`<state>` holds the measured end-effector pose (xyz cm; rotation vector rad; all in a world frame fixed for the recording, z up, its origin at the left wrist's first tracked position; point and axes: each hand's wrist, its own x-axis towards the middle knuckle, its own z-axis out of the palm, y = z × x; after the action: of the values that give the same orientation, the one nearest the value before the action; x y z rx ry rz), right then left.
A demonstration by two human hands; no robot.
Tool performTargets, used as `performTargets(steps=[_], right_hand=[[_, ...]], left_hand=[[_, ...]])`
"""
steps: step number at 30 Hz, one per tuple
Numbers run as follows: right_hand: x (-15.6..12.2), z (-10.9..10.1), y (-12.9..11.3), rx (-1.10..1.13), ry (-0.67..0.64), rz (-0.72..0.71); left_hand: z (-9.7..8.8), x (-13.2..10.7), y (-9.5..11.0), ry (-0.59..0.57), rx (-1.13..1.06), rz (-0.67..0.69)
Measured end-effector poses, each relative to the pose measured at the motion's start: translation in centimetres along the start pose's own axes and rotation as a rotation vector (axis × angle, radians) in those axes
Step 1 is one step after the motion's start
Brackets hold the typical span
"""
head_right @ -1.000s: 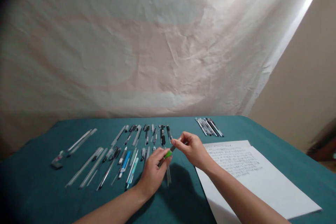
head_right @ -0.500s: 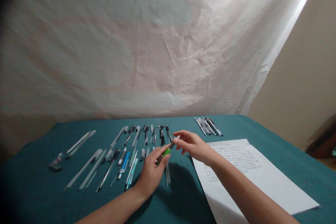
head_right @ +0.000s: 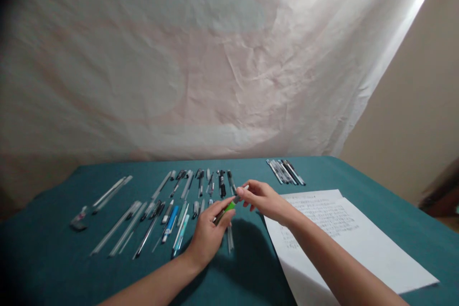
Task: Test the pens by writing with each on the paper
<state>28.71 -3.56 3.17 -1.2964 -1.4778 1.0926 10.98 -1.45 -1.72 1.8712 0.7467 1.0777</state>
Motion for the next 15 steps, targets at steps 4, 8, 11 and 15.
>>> performTargets(steps=[4, 8, 11, 15], right_hand=[[-0.2, -0.3, -0.7, 0.138, -0.080, -0.019], [0.2, 0.5, 0.2, 0.158, 0.030, -0.023], [0.3, 0.7, 0.5, 0.131, 0.067, -0.008], [0.1, 0.1, 0.1, 0.140, -0.010, 0.006]], left_hand=[[0.0, 0.0, 0.0, 0.018, -0.054, -0.028], [-0.1, 0.0, 0.1, 0.033, -0.058, -0.009], [-0.1, 0.1, 0.1, 0.033, -0.065, -0.016], [-0.1, 0.2, 0.0, 0.057, -0.082, -0.039]])
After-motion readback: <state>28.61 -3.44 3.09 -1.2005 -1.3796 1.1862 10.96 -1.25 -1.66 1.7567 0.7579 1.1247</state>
